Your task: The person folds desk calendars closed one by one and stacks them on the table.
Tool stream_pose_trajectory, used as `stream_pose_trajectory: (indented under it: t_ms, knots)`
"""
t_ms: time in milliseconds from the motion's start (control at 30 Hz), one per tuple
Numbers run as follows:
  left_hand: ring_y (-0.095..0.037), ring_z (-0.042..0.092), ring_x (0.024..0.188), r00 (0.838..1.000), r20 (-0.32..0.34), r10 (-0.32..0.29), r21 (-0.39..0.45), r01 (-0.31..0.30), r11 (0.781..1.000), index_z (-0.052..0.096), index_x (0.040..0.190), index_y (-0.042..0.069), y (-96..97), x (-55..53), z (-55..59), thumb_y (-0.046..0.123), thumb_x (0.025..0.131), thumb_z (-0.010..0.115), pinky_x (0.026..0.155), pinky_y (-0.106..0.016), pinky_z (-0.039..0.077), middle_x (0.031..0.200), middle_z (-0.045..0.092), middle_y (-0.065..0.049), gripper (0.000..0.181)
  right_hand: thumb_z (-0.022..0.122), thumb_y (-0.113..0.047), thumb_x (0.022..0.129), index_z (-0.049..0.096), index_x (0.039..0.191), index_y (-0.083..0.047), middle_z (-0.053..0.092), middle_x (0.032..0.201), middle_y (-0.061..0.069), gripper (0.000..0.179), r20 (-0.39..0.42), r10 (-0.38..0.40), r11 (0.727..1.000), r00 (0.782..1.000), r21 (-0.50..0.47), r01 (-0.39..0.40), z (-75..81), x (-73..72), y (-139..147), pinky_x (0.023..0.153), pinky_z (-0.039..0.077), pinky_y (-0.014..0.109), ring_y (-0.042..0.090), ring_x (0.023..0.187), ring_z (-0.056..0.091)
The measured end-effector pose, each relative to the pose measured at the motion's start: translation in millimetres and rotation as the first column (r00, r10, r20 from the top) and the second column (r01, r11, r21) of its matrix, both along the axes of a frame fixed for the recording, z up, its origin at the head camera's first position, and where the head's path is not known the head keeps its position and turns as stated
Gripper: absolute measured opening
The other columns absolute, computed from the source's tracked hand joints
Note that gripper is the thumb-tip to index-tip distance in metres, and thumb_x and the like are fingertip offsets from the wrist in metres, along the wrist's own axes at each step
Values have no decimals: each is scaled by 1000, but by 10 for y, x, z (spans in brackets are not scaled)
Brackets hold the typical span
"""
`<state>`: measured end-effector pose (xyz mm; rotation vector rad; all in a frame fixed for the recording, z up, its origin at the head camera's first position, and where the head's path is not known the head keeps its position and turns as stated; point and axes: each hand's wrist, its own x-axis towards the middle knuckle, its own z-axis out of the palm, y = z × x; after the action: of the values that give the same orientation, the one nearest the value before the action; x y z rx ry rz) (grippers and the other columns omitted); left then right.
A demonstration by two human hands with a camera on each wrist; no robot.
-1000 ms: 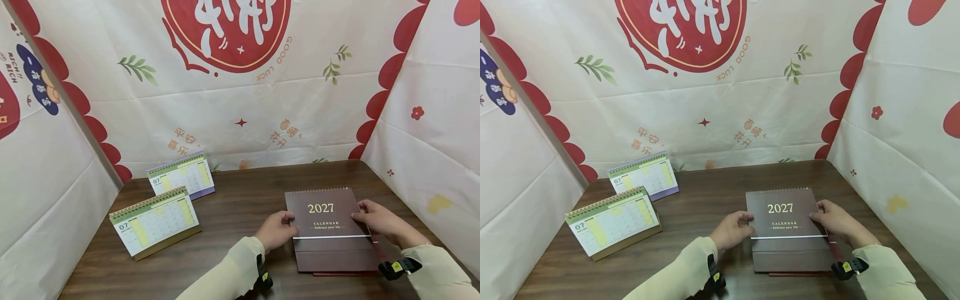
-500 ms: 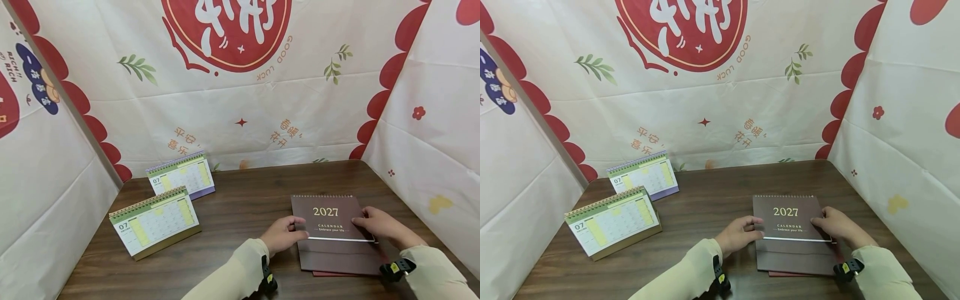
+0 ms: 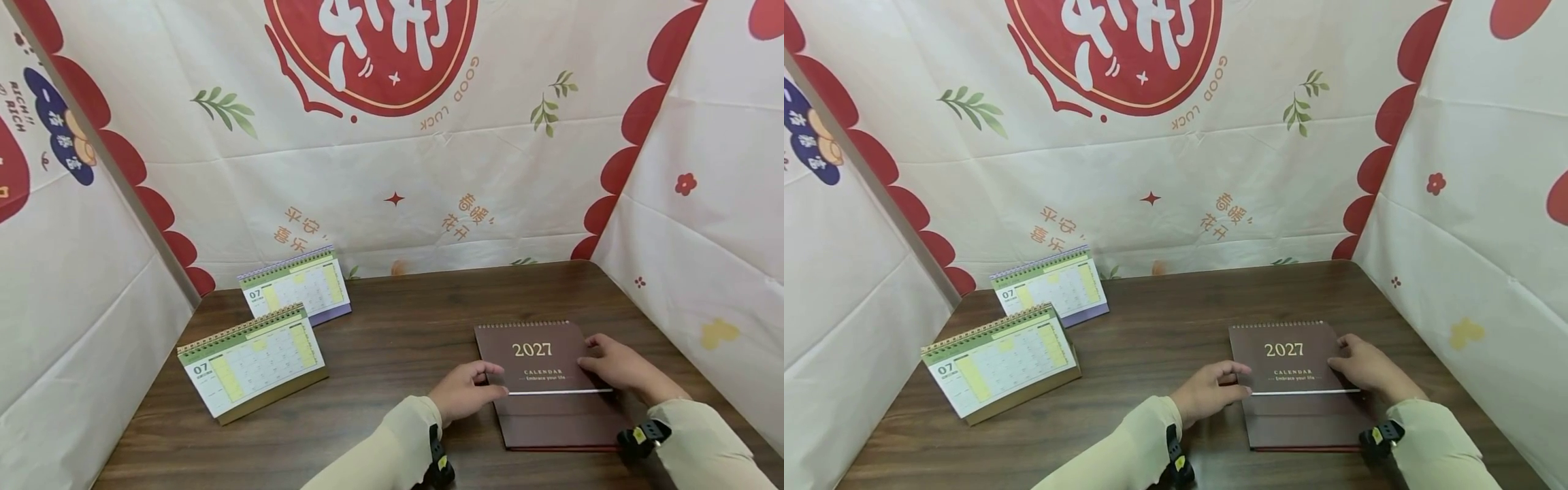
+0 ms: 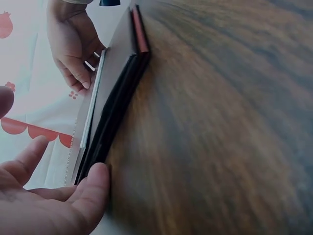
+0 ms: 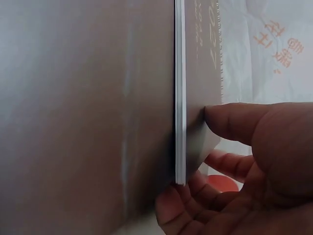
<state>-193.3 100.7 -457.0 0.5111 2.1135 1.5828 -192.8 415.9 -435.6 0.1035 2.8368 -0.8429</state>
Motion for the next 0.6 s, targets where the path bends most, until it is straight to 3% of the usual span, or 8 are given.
stream_pose_trajectory:
  t_ms: [167, 400, 600]
  knots:
    - [-15, 52, 123, 1000, 7, 0, -53, 0, 999, 71, 113, 27, 12, 8, 8, 29, 86, 74, 97, -36, 44, 126, 61, 5, 27, 60, -20, 98, 37, 127, 22, 49, 118, 44, 56, 11, 5, 1000, 1000, 9, -5, -32, -10, 14, 86, 43, 61, 53, 108, 50]
    - [-13, 52, 118, 998, 60, -32, -28, 34, 999, 72, 110, 25, 23, 20, 34, 27, 86, 75, 96, -34, 43, 121, 61, 8, 24, 60, -16, 96, 38, 124, 29, 43, 122, 50, 57, -4, 16, 998, 1000, 54, -15, -56, -12, 40, 92, 39, 66, 62, 114, 43]
    - [-13, 52, 118, 998, 47, -49, -35, 51, 998, 70, 114, 27, 13, 36, 29, 27, 87, 75, 96, -33, 43, 123, 60, 7, 28, 59, -18, 97, 38, 125, 29, 43, 123, 50, 59, 8, 16, 999, 1000, 45, -17, -73, -25, 57, 93, 38, 66, 62, 115, 42]
